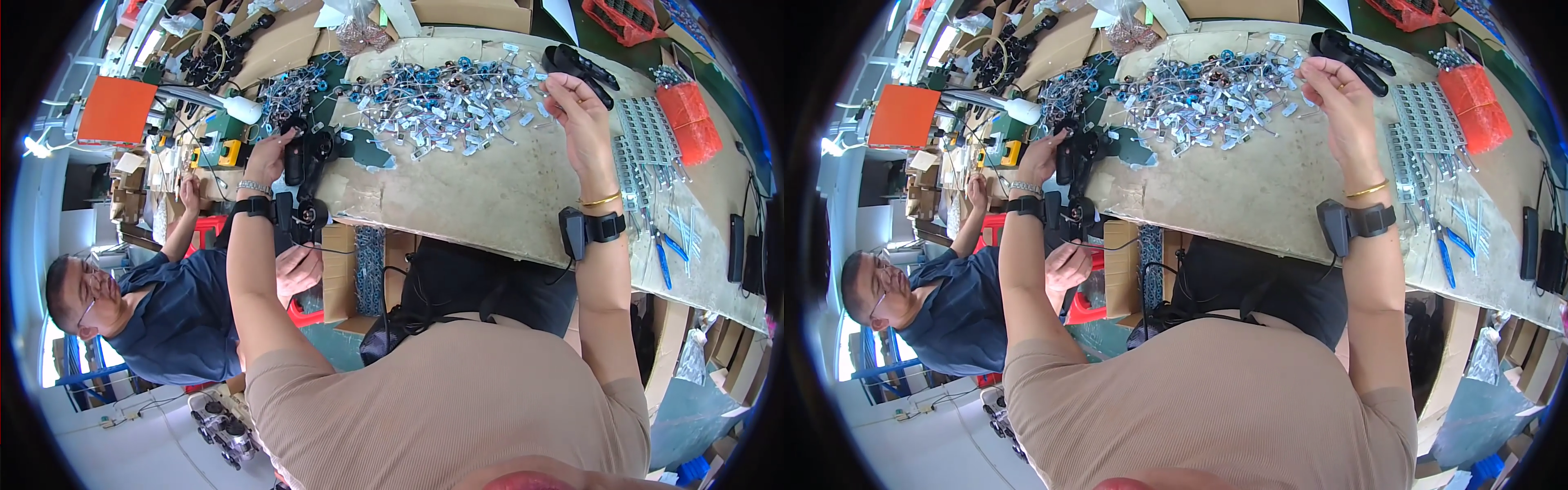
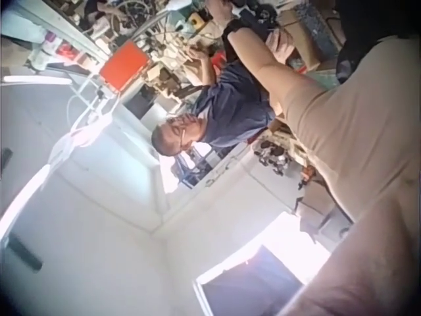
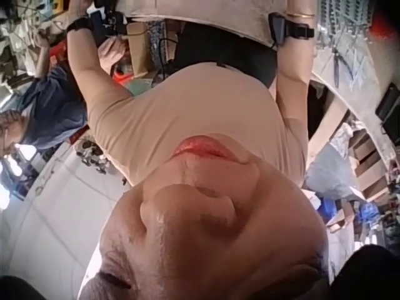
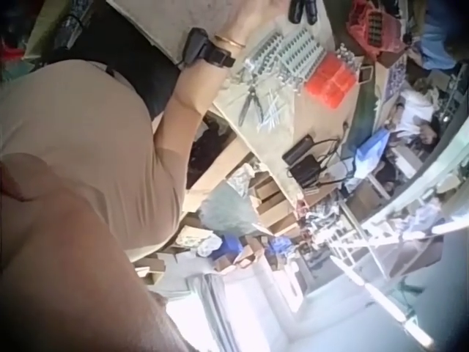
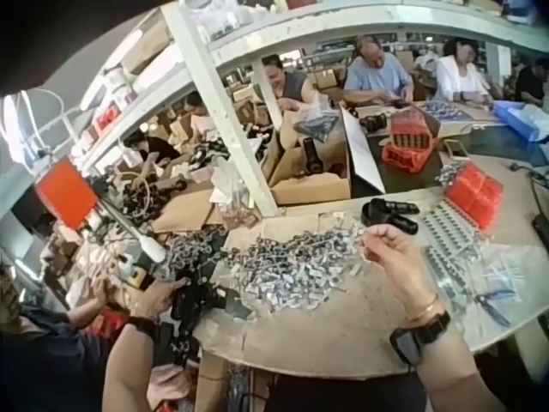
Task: The person assembles a handheld device by picking up a plastic housing and inserting a wire harness into it. They press the wires into the internal channels, fit a small component into the head, and then set the unit aside to repeat the process with another housing.
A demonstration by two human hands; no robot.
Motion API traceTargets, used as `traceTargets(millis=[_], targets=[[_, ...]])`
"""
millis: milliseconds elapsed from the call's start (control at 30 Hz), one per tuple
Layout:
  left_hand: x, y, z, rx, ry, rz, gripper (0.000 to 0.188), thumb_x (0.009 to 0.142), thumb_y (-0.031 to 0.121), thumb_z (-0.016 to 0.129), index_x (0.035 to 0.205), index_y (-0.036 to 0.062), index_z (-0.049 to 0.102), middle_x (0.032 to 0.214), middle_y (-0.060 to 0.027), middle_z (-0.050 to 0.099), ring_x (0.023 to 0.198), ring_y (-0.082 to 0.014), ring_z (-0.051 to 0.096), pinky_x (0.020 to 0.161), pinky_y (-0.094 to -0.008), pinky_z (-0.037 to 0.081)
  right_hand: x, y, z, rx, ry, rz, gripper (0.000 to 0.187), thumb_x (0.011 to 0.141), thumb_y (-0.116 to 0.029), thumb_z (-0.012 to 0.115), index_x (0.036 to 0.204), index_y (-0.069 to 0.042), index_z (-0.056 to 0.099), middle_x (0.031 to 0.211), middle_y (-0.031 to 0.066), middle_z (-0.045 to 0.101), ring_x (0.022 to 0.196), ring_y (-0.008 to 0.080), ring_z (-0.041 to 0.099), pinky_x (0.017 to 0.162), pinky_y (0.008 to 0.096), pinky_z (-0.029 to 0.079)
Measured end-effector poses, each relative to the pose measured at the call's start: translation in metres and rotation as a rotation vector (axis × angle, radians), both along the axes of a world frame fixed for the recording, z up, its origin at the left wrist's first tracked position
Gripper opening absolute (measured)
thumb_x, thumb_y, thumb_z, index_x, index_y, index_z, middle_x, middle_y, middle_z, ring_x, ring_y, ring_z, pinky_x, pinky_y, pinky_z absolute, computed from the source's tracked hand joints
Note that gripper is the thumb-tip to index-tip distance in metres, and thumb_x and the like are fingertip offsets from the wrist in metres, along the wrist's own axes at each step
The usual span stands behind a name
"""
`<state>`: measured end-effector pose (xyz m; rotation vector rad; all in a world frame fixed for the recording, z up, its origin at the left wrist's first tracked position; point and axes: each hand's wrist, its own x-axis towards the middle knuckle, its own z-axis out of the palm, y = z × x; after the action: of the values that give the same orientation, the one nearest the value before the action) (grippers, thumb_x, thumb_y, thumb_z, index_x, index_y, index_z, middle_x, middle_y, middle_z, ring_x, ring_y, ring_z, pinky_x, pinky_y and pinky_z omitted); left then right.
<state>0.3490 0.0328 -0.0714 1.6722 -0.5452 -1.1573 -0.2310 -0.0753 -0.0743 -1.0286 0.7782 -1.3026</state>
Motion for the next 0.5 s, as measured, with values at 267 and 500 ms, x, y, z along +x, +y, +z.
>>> traceTargets(millis=[267,500], targets=[[-0.003,-0.001,0.010,0.129,-0.334,0.018,0.038,0.094,0.021,0.080,0.123,0.0006,0.068,0.101,-0.0054,0.071,0.090,-0.0156,0.067,0.078,-0.0299,0.054,0.001,0.003,0.005,-0.024,0.003,-0.005,0.022,0.099,-0.016,0.074,0.118,-0.005,0.071,0.108,0.0039,0.074,0.089,0.0085,0.065,0.084,0.0246,0.052],[-0.022,-0.008,0.034,-0.251,-0.880,0.003,0.032,0.096,0.015,0.075,0.125,0.0009,0.071,0.106,-0.0038,0.074,0.097,-0.0119,0.067,0.084,-0.0234,0.052,-0.015,-0.010,-0.001,-0.028,-0.068,-0.176,0.019,0.098,-0.014,0.074,0.115,-0.004,0.072,0.105,0.0043,0.075,0.083,0.0078,0.064,0.079,0.0235,0.051]])
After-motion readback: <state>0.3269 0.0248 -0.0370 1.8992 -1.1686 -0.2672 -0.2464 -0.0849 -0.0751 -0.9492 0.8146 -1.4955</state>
